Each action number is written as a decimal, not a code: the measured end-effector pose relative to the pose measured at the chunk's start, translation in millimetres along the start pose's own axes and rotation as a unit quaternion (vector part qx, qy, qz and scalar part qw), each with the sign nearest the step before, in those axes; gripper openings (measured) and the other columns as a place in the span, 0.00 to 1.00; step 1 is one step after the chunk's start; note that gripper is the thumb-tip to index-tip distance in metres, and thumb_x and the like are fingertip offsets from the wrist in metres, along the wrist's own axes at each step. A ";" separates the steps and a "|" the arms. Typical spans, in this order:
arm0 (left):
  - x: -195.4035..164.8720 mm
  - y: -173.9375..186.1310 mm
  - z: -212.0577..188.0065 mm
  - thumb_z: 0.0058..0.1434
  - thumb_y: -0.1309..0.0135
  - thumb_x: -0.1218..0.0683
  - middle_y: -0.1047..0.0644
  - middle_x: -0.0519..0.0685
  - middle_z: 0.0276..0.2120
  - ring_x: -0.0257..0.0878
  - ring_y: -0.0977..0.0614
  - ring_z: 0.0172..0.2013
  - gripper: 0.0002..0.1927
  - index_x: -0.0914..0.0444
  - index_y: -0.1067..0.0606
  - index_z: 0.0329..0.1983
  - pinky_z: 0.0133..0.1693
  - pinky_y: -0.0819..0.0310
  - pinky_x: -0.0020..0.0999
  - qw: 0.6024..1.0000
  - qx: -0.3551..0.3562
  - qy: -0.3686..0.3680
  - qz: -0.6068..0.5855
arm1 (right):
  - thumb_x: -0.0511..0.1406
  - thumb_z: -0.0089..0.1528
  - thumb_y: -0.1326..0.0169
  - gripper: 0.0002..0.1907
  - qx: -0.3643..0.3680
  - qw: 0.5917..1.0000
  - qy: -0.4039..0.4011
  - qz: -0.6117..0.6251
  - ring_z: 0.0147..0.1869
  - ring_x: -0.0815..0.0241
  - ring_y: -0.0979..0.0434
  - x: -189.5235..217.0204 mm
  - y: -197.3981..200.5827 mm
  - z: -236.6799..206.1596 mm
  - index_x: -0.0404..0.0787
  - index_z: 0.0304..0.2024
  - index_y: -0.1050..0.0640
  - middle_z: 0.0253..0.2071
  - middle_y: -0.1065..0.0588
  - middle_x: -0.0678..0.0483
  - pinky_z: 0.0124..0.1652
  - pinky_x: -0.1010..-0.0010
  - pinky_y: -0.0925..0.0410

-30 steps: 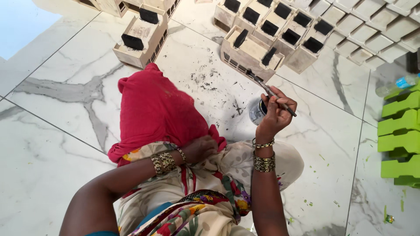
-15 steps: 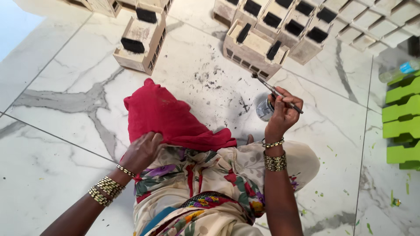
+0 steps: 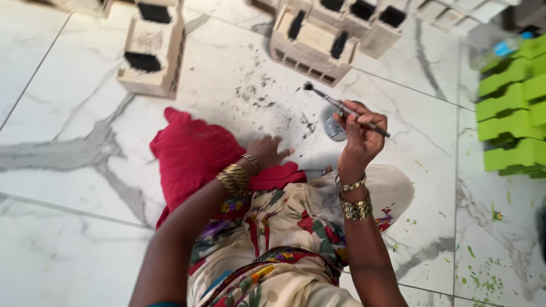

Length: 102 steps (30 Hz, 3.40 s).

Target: The person sits on the floor and paints black paint onto the raised parts of small wooden models using a paintbrush, dipping the brush into a paint can between pieces. They finish one model, set it aside with other completed models, and pull the next unpainted model onto their lap to continue.

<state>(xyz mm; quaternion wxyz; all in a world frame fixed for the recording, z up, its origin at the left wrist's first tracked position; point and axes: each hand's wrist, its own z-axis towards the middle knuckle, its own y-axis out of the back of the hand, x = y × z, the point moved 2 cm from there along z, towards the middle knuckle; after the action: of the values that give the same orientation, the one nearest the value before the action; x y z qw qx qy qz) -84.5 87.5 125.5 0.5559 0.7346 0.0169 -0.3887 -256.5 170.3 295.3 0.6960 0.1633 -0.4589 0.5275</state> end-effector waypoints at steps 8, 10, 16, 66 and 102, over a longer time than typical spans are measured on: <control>-8.3 -118.3 11.7 0.67 0.52 0.41 0.19 0.60 0.37 0.57 0.17 0.40 0.22 0.64 0.21 0.40 0.45 0.24 0.53 0.946 0.181 -0.224 -0.151 | 0.26 0.73 0.47 0.11 -0.029 0.998 0.046 -0.020 0.62 0.45 0.20 71.3 11.5 -1.0 0.39 0.47 0.36 0.57 0.26 0.35 0.52 0.58 0.18; -15.0 -132.9 -16.0 0.67 0.53 0.44 0.19 0.60 0.37 0.57 0.18 0.38 0.19 0.64 0.23 0.43 0.43 0.25 0.54 0.945 0.145 -0.260 -0.137 | 0.26 0.73 0.46 0.11 -0.029 0.999 0.029 -0.005 0.60 0.46 0.20 71.1 7.9 -5.5 0.39 0.48 0.36 0.58 0.26 0.35 0.52 0.60 0.18; -22.0 -112.3 -65.6 0.65 0.55 0.38 0.19 0.61 0.33 0.58 0.16 0.38 0.26 0.67 0.25 0.39 0.39 0.26 0.60 0.969 0.094 -0.216 -0.068 | 0.25 0.73 0.47 0.10 0.013 0.999 0.010 0.033 0.60 0.46 0.21 48.1 -20.3 -15.6 0.38 0.48 0.36 0.56 0.25 0.35 0.51 0.59 0.18; 247.2 102.7 134.0 0.66 0.50 0.44 0.26 0.57 0.59 0.46 0.24 0.55 0.36 0.58 0.43 0.75 0.53 0.27 0.45 0.766 -0.220 0.200 -0.570 | 0.25 0.68 0.50 0.08 0.028 0.974 -0.222 0.029 0.58 0.46 0.20 -124.4 -95.9 27.5 0.40 0.45 0.33 0.53 0.24 0.38 0.51 0.54 0.20; 250.7 132.7 171.2 0.62 0.47 0.67 0.25 0.61 0.49 0.57 0.31 0.60 0.11 0.69 0.26 0.47 0.63 0.38 0.52 0.869 -0.488 0.042 0.071 | 0.25 0.66 0.50 0.06 -0.010 0.962 -0.272 0.026 0.58 0.47 0.21 -154.9 -87.6 23.1 0.39 0.40 0.33 0.51 0.24 0.38 0.49 0.53 0.21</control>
<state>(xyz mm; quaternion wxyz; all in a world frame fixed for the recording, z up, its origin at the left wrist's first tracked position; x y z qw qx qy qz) 56.4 -207.3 70.6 0.8684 0.3845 0.1755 -0.2593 -193.2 29.2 204.3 0.5325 0.2823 -0.6402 0.4763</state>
